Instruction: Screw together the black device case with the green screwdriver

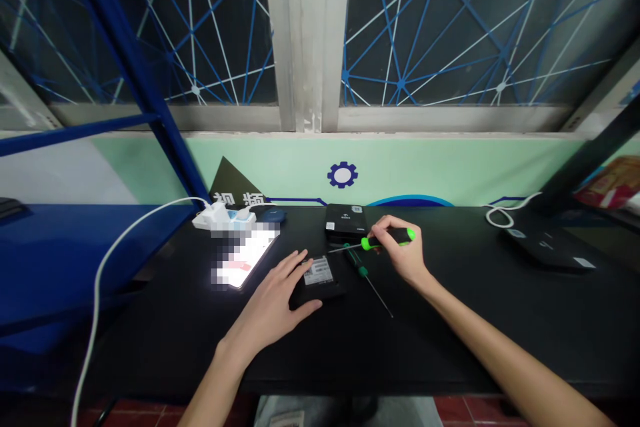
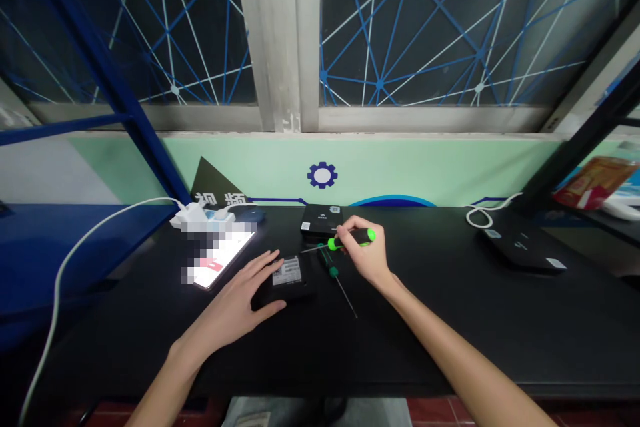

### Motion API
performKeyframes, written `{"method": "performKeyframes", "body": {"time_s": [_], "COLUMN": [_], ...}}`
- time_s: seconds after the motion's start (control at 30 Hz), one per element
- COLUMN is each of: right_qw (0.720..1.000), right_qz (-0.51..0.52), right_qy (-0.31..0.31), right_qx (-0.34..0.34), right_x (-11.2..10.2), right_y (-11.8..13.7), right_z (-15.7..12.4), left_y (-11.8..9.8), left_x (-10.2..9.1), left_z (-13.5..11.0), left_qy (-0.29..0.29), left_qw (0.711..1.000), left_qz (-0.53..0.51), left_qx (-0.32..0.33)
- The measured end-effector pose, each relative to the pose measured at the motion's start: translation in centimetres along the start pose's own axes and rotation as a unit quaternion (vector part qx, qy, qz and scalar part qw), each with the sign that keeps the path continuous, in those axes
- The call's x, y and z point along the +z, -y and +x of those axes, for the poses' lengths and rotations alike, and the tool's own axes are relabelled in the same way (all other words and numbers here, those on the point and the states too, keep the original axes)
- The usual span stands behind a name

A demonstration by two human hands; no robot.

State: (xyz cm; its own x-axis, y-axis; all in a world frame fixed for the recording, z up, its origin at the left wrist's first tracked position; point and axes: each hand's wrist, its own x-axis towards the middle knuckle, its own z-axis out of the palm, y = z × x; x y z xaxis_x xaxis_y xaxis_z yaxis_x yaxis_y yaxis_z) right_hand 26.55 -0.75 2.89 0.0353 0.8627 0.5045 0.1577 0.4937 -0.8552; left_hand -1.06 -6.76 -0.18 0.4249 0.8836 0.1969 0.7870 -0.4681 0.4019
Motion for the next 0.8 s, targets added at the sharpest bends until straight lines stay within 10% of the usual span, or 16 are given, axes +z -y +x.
{"method": "performKeyframes", "body": {"time_s": [0.5,0.8], "right_qw": [0.978,0.983], "right_qz": [-0.073,-0.089], "right_qy": [0.184,0.161], "right_qx": [0.060,-0.013], "right_x": [2.9,4.9], "right_y": [3.9,2.4], "right_z": [5.9,6.0], "left_y": [0.1,0.3], "left_x": [0.2,0.2], "left_z": [0.2,0.2], "left_qy": [0.030,0.026], "left_qw": [0.998,0.999], "left_qz": [-0.023,-0.023], "left_qx": [-0.046,-0.037]}}
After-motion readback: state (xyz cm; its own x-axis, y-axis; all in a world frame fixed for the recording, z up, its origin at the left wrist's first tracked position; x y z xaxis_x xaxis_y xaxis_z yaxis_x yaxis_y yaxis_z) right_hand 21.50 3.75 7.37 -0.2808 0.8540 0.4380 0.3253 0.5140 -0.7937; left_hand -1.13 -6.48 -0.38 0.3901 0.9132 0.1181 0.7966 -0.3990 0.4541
